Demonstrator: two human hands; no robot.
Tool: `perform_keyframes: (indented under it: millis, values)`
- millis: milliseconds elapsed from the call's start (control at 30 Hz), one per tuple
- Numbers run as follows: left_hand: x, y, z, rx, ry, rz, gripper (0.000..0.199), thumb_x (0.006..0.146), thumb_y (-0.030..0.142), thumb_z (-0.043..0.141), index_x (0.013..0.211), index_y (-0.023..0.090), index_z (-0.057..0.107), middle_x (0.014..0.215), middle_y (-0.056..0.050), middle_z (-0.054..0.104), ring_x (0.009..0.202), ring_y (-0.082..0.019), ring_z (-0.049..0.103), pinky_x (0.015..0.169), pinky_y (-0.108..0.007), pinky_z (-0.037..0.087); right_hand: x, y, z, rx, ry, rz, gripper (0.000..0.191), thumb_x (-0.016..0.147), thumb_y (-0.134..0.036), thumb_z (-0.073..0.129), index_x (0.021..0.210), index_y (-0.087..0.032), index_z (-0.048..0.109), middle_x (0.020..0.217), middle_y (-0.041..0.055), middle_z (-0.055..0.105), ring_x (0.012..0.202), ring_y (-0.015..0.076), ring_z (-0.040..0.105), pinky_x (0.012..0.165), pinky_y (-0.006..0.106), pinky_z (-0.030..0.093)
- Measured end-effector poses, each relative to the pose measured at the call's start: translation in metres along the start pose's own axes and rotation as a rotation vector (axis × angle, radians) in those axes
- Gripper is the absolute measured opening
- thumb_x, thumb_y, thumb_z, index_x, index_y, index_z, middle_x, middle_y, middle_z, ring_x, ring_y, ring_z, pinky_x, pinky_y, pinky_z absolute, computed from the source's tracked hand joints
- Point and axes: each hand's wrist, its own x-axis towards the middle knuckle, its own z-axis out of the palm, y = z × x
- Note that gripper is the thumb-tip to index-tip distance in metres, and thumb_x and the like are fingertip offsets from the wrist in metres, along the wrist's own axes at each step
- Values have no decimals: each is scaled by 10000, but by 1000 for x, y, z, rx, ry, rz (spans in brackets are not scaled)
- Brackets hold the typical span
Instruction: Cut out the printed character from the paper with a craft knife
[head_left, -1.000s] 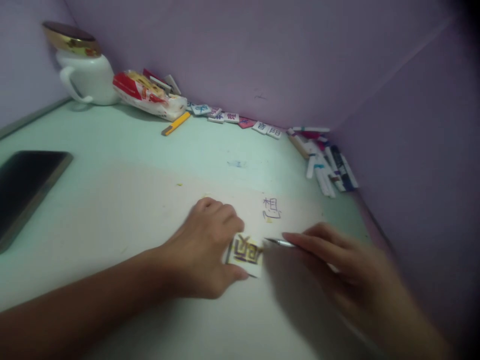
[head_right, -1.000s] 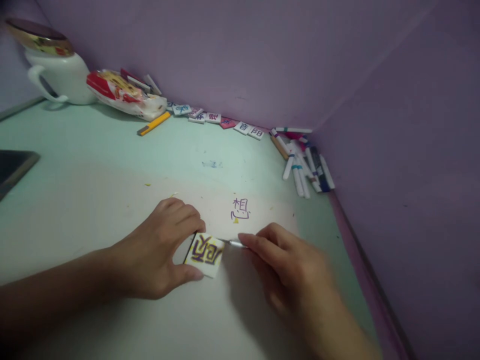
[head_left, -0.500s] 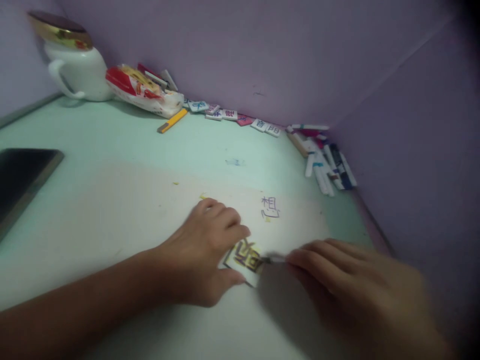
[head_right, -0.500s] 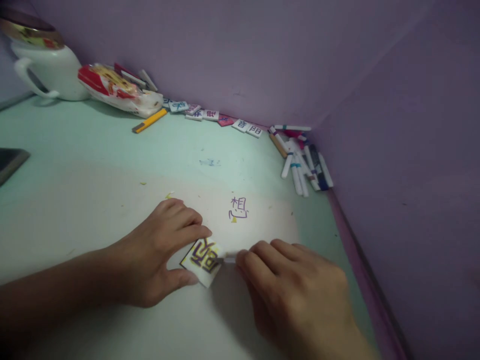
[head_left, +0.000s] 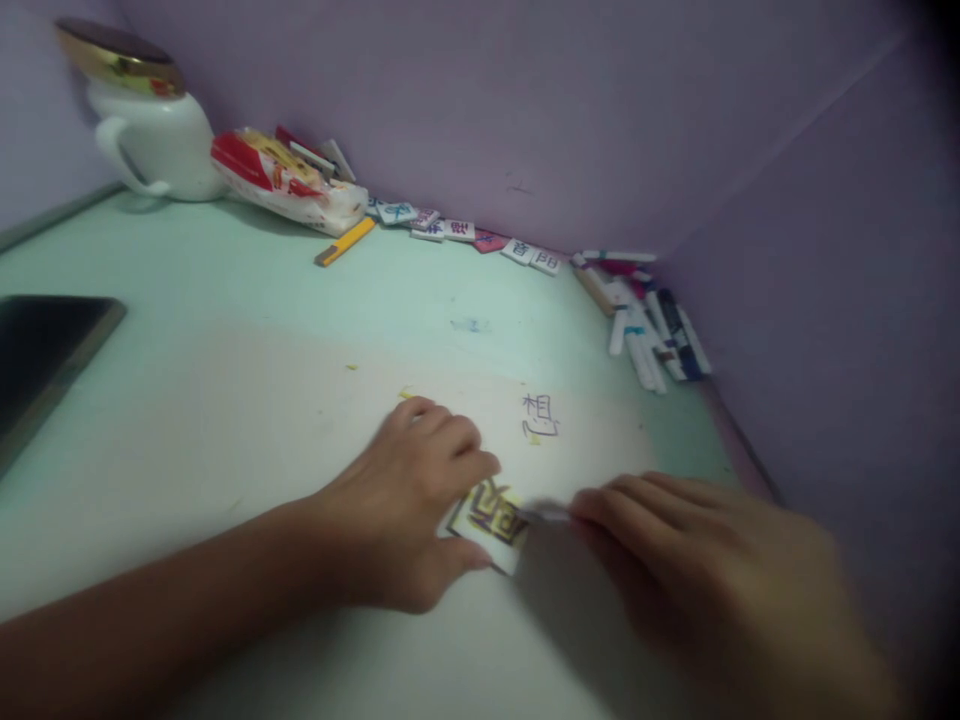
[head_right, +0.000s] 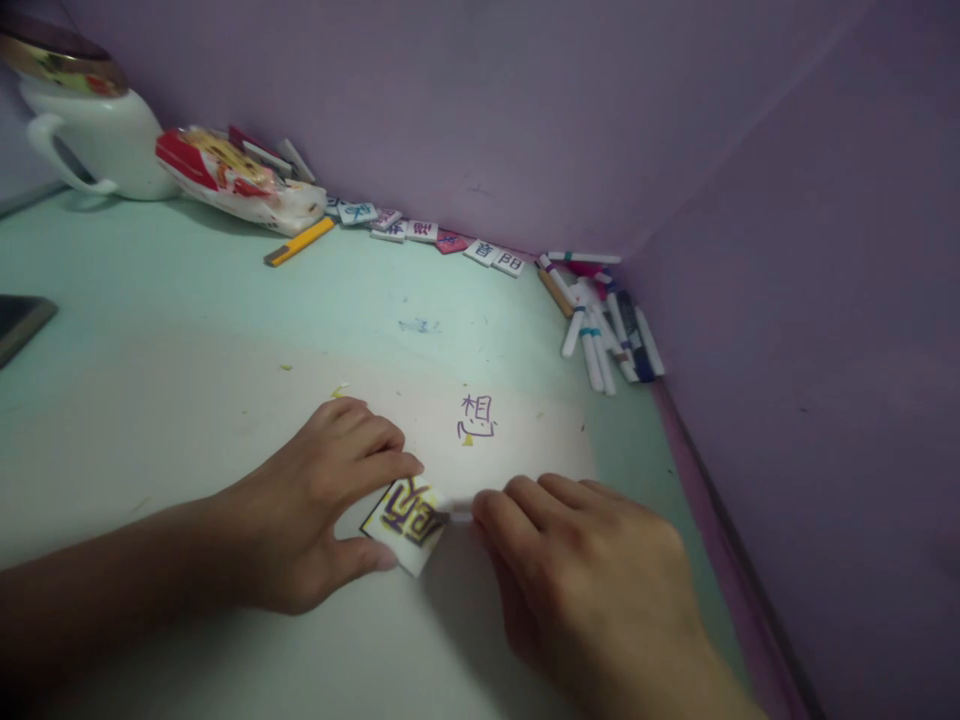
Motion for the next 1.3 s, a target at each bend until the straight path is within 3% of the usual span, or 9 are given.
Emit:
perform_keyframes:
  millis: [233,467,600,767,1300]
  values:
    - [0,0,1,2,8,-9,385,693,310,731,1028,175,596,979,-78,553,917,-257,483,941,-468,315,0,4,2,68,66,86,279,912,-225,456,711,-237,649,543,-24,649,431,162,601,399,280,342]
    - [-1,0,2,4,4,-10,387,688,323,749,1007,172,592,968,-71,539,899,-245,466,928,-458,307,-5,6,7,43,-33,48,253,939,-248,474,767,-266,658,601,-37,667,510,157,630,442,266,354]
    - [-1,0,2,-3,15,-3,363,691,307,735,1000,187,587,970,-69,540,914,-250,471,936,-459,302,-4,4,8,8,5,53,303,957,-289,475,714,-264,654,580,-37,657,502,151,620,455,270,352]
    - [-1,0,3,-6,20,-5,354,696,306,729,999,192,587,968,-65,541,925,-249,478,942,-455,297,0,0,7,-23,44,22,390,966,-250,441,636,-252,648,525,-36,634,470,150,615,444,292,335]
    - [0,-1,5,-11,35,-2,354,684,318,744,981,185,603,956,-61,543,912,-244,476,930,-446,301,12,-2,-4,-72,59,-108,367,849,-78,415,629,-254,649,509,-45,610,441,146,574,457,305,321]
